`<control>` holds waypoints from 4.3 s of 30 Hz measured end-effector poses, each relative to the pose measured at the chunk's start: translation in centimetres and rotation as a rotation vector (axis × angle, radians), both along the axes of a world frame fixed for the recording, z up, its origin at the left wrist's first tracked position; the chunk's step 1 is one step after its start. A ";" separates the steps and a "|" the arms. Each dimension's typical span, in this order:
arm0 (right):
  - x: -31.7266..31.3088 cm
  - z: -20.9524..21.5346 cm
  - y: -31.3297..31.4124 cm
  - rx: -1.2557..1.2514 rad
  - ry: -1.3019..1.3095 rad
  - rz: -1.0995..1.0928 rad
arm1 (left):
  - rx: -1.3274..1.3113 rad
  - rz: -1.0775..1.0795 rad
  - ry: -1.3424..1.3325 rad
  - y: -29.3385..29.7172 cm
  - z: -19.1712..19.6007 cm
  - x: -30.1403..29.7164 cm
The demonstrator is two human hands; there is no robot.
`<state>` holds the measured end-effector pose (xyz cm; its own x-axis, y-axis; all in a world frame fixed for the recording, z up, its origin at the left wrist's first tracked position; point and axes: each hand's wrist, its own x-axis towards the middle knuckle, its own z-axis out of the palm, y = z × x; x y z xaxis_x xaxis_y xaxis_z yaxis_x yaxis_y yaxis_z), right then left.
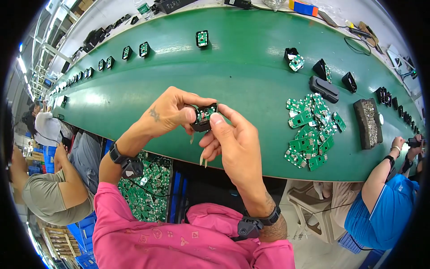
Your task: Assembling small electronic components into plastic housings on a production line.
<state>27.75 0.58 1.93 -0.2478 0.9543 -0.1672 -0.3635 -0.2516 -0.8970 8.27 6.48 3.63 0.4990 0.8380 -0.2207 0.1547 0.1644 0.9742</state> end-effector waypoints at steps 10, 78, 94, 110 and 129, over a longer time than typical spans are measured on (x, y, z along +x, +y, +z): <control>0.8 0.2 -0.7 -0.006 0.044 0.021 | 0.232 0.087 0.172 -1.8 1.2 1.5; 1.9 -0.8 -2.5 0.355 -0.130 -0.011 | -0.411 0.181 -0.621 -5.3 -0.6 3.7; 2.5 -0.9 -2.9 0.410 -0.197 -0.061 | -0.189 0.071 -0.440 -6.3 1.1 4.0; 5.2 -8.4 -0.7 0.479 -0.819 0.003 | 0.879 0.478 0.968 20.8 -8.5 -14.8; 10.0 -4.9 23.6 0.504 -1.700 -0.204 | 0.778 0.328 0.413 11.5 -9.0 2.4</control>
